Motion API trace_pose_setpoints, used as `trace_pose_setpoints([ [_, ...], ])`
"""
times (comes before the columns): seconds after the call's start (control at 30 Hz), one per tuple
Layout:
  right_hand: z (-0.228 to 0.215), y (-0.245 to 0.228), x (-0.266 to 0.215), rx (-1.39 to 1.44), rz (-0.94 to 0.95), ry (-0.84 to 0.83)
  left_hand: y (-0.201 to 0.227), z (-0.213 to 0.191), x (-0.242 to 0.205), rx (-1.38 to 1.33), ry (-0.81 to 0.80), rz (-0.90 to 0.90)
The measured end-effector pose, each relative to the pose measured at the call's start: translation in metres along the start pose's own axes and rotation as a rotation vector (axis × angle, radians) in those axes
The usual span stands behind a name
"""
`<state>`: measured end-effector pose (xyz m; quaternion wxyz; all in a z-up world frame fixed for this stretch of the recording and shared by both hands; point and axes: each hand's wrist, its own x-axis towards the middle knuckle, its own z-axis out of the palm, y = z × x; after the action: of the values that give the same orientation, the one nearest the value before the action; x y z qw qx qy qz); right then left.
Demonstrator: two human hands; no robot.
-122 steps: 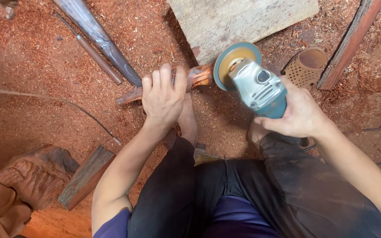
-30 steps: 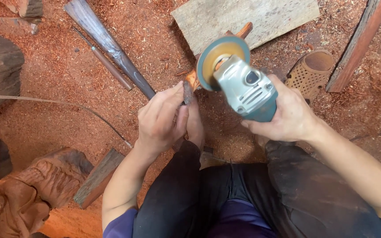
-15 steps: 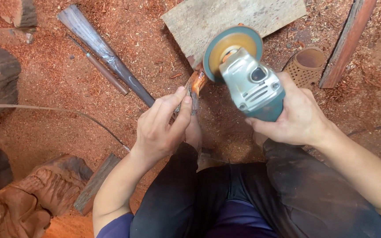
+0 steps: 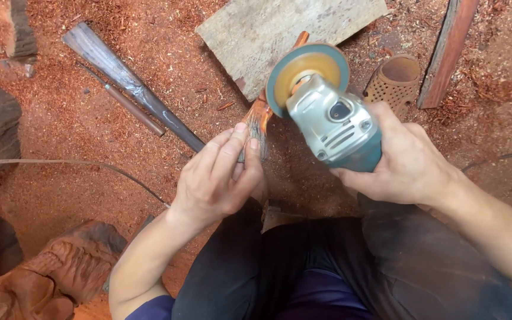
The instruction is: The person is using a handheld angle grinder to smooth and shape a small piece of wood while holding it with their other hand.
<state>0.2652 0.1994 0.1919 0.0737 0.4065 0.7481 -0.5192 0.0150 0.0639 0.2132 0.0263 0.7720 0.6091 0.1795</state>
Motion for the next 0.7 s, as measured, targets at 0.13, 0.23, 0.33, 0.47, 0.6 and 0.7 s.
trace_pose_setpoints([
  [0.13, -0.001, 0.002, -0.004, -0.062, 0.021, -0.03, 0.001, 0.0, -0.003, 0.103, -0.066, 0.086],
  [0.23, -0.003, 0.011, -0.005, -0.015, -0.025, 0.038, -0.004, 0.0, -0.004, 0.079, -0.054, 0.043],
  [0.33, -0.001, 0.025, -0.009, 0.024, -0.058, 0.158, -0.014, 0.007, -0.013, 0.234, -0.037, 0.014],
  [0.47, 0.003, 0.036, -0.009, 0.05, -0.048, 0.157, -0.019, 0.001, -0.002, -0.235, 0.044, -0.301],
  [0.6, 0.004, 0.029, 0.002, 0.073, 0.048, 0.046, -0.02, 0.003, -0.002, -0.346, 0.1, -0.384],
  [0.7, 0.004, 0.021, 0.009, 0.128, 0.014, -0.02, -0.012, 0.005, 0.003, -0.338, 0.108, -0.361],
])
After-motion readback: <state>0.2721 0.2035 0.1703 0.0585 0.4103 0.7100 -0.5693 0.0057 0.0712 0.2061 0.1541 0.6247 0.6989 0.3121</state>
